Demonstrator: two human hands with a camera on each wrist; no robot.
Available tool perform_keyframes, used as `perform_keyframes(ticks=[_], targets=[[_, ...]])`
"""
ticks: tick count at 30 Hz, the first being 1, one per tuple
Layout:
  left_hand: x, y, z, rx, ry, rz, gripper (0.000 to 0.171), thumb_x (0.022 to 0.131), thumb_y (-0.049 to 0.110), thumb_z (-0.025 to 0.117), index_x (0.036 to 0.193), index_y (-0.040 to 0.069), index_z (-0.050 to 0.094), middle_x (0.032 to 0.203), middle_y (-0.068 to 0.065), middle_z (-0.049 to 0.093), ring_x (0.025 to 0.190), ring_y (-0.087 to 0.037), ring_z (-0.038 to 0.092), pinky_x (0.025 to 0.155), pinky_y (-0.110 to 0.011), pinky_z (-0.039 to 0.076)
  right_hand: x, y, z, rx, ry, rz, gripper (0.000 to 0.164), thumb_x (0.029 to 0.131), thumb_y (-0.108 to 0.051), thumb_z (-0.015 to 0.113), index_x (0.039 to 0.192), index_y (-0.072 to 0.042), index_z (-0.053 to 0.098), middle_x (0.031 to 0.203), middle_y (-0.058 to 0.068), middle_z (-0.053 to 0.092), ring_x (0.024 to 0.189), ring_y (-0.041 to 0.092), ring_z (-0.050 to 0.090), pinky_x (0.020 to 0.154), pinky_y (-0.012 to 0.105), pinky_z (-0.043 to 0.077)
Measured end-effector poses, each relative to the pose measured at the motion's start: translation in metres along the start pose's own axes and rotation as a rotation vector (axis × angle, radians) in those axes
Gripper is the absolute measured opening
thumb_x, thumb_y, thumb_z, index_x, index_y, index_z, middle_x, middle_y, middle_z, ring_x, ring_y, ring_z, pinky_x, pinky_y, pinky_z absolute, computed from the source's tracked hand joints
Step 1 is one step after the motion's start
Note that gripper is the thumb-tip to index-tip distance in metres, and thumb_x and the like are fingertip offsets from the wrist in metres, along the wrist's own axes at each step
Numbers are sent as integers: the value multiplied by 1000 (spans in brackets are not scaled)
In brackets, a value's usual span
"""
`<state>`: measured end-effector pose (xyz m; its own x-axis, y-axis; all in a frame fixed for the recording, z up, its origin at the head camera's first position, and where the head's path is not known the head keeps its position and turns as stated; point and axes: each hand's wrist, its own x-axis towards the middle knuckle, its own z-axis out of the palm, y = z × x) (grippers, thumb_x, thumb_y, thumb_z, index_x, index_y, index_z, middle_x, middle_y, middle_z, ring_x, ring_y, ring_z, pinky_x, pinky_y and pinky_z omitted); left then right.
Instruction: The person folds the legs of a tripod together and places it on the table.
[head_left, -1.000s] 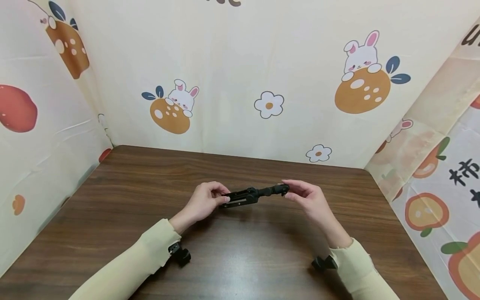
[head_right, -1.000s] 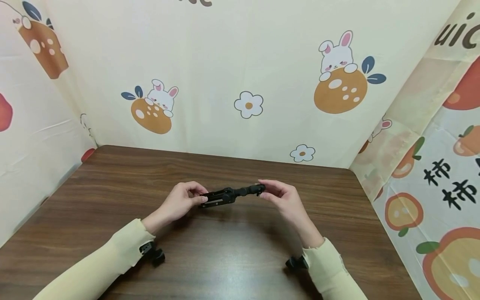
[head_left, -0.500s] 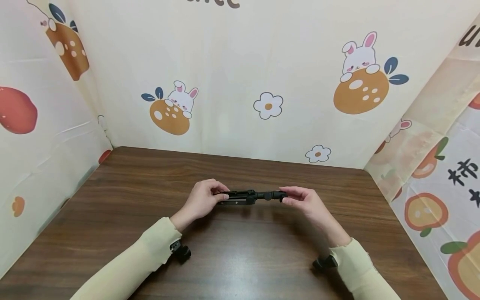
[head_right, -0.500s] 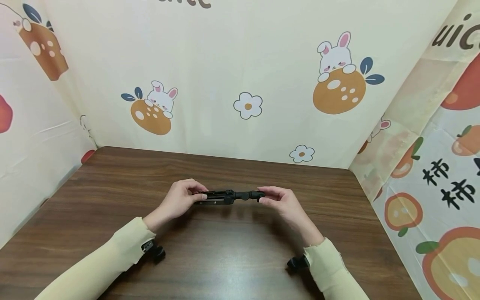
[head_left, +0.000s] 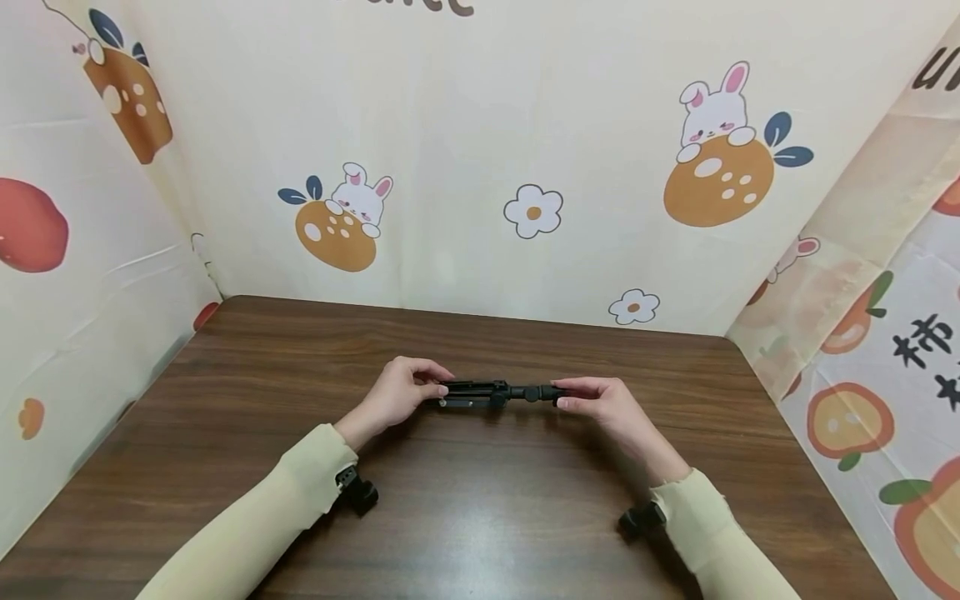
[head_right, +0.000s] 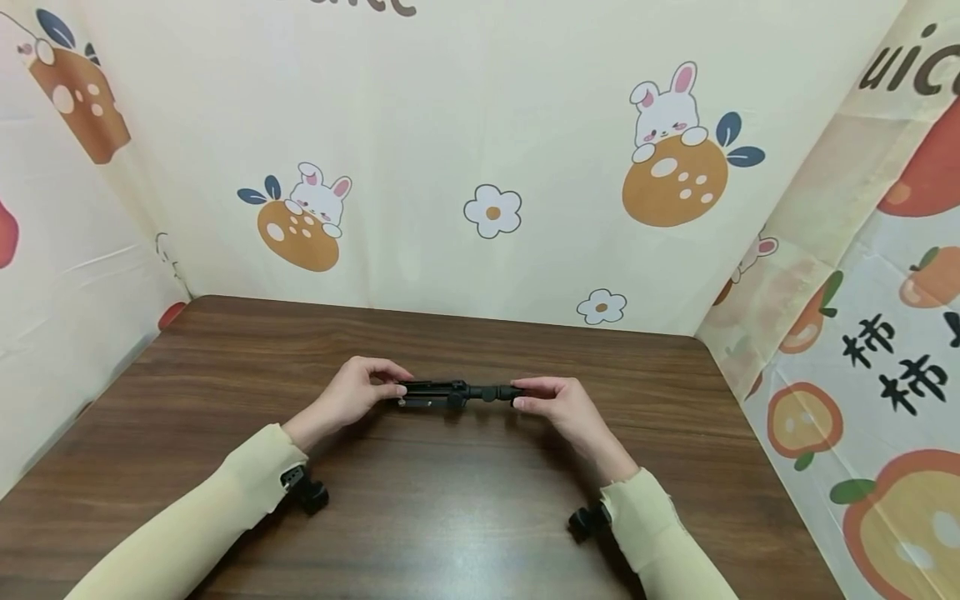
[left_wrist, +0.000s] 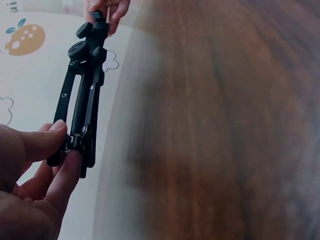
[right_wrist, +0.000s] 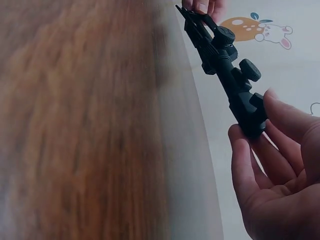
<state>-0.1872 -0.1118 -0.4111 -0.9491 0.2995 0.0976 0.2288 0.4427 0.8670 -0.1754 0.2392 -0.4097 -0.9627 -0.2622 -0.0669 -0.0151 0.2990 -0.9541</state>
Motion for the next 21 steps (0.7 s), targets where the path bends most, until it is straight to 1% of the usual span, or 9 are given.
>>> perform_keyframes(ticks=[3,7,12,17,21], targets=[[1,-2,0,-18,-2,-17,17,86,2,76,102,9,77,97,0,73,84,-14,63,76,-32,51,2,2,1,-32,1,21,43,86,-18,80,124,-3,69,124,12,68,112,18,62,87,23,49],[0,-3,1,-26,-19,-45,18,86,2,76,103,7,77,98,-1,72,86,-16,62,78,-34,50,3,4,2,-78,-8,55,43,86,-16,79,126,-4,68,126,11,67,119,23,59,89,25,49],[1,-3,1,-22,-29,-51,18,85,3,77,103,6,77,97,0,72,86,-15,63,78,-34,50,3,7,4,-106,-9,84,42,85,-14,80,124,-4,69,125,10,67,120,25,58,91,30,48],[2,-4,-1,-28,-35,-36,18,86,3,77,104,6,77,97,0,73,88,-15,65,80,-35,51,2,7,2,-102,-24,75,43,86,-16,80,125,-4,68,124,10,68,120,26,59,92,28,48],[2,-5,-2,-47,-34,-31,18,87,4,76,105,9,76,100,0,73,93,-16,65,84,-37,50,2,6,-1,-59,-44,43,44,87,-15,78,127,-2,66,125,13,67,122,28,59,93,25,48]])
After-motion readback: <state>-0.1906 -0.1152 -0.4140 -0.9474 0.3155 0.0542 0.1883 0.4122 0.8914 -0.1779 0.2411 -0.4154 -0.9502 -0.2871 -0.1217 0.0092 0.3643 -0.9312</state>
